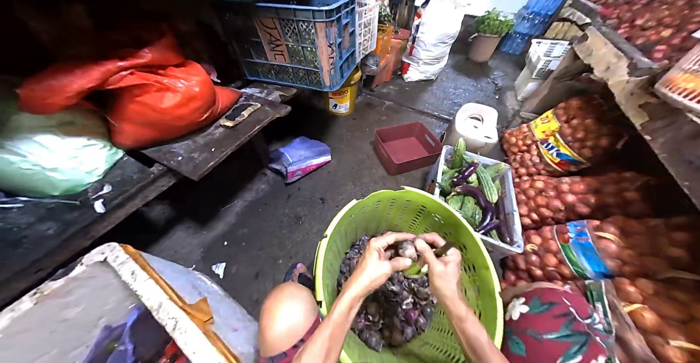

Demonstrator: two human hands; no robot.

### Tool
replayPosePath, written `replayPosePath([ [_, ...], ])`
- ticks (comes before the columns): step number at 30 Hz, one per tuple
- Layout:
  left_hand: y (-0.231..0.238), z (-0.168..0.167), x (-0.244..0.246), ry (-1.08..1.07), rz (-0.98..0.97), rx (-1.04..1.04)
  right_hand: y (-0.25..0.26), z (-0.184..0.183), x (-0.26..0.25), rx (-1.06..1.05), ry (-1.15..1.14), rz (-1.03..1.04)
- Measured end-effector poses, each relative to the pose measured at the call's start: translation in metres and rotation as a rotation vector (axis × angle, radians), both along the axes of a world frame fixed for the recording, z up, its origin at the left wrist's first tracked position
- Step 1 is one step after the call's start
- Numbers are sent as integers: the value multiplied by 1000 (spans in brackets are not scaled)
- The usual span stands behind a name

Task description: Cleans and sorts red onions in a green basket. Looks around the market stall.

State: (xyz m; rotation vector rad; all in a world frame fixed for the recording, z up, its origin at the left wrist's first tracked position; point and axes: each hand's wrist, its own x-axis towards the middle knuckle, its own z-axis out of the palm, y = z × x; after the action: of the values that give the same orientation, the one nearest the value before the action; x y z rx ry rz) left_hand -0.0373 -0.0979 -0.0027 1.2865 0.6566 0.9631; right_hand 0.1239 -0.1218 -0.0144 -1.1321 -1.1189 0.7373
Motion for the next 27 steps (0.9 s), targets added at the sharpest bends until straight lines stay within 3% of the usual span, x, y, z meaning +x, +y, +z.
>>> replayPosePath([
  [3, -4, 12, 0, -244, -46, -289, 13, 8, 0, -327, 435, -102],
  [6, -1, 12, -4, -344, -87, -422, 15, 3, 12, -312, 428, -24],
  [8, 0, 10, -2, -339, -91, -461, 7, 2, 18, -175, 349, 119],
  [11, 2, 11, 2, -321, -56, -493, -3, 13, 18, -1, 29, 246],
  [15, 0, 13, 2, -296, -36, -493, 0, 3, 12, 333, -416, 190],
  [18, 1, 10, 2, -186, -23, -436, 5, -3, 11, 472, -470, 89],
  [22, 0, 10, 5, -136, -76, -481, 8, 0, 9, 308, -483, -106],
  [27, -1, 10, -1, -242, -64, -589, 24, -10, 21, -204, -299, -235],
])
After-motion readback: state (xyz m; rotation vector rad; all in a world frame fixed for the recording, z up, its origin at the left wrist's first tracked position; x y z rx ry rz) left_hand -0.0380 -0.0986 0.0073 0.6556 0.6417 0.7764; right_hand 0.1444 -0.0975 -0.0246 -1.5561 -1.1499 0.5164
